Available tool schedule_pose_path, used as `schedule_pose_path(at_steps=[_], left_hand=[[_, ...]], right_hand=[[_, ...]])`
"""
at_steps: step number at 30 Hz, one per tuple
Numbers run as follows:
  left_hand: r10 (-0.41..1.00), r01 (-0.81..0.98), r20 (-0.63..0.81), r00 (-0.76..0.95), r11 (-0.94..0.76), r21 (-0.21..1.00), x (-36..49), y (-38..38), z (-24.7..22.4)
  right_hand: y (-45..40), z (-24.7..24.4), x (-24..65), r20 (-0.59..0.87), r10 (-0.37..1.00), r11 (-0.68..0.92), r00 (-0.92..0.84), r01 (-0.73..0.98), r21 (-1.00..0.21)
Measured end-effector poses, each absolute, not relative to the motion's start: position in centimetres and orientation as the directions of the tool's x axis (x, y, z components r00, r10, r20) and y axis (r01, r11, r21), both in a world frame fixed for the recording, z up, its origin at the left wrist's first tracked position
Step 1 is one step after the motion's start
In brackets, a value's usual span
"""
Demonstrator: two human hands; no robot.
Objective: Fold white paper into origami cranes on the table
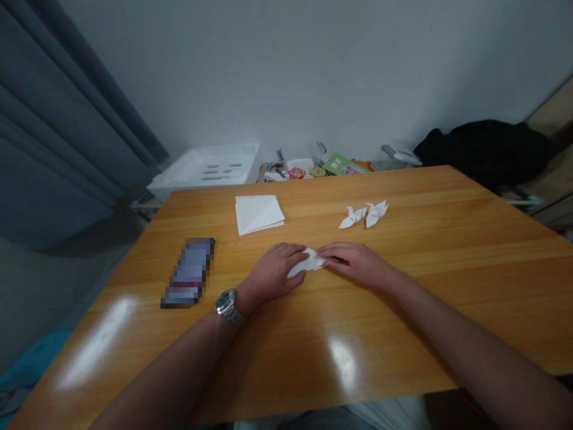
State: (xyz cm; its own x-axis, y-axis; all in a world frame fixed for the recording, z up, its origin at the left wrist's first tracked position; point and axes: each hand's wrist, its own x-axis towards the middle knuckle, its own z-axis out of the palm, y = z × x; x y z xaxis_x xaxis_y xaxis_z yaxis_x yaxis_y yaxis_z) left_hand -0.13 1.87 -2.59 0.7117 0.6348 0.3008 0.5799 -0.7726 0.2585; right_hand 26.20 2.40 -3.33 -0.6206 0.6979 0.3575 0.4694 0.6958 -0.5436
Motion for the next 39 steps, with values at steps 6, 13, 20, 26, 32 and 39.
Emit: schedule_pose_path(at_steps=[6,13,20,26,32,39], left_hand=[[0.628,0.573,0.29,0.722,-0.778,0.257,0.09,1.75,-2.01],[0.639,0.582,0.289,0.713,-0.769,0.264,0.23,1.74,-1.97],[0.646,0.588,0.295,0.704,-0.763,0.268,0.16,1.85,-2.28],[0.654,0.594,0.291,0.698,-0.756,0.274,0.18,1.86,-2.4],[0.653,0.593,0.3,0.696,-0.758,0.272,0.15,1.87,-2.51],[0.652,0.592,0.301,0.696,-0.758,0.274,0.18,1.88,-2.52]], right_hand=[[2.2,-2.74,25.91,0.399,0.682,0.716,-0.613,0.447,-0.536],[2.0,-2.36,25.6,0.41,0.71,0.691,-0.572,0.453,-0.564],[1.99,-2.4,25.54,0.39,0.732,0.661,-0.558,0.446,-0.603],[1.98,-2.5,25.52,0.379,0.735,0.653,-0.562,0.436,-0.619],[1.96,-2.47,25.46,0.372,0.735,0.647,-0.566,0.423,-0.635],[1.95,-2.43,25.44,0.379,0.733,0.653,-0.565,0.427,-0.625]])
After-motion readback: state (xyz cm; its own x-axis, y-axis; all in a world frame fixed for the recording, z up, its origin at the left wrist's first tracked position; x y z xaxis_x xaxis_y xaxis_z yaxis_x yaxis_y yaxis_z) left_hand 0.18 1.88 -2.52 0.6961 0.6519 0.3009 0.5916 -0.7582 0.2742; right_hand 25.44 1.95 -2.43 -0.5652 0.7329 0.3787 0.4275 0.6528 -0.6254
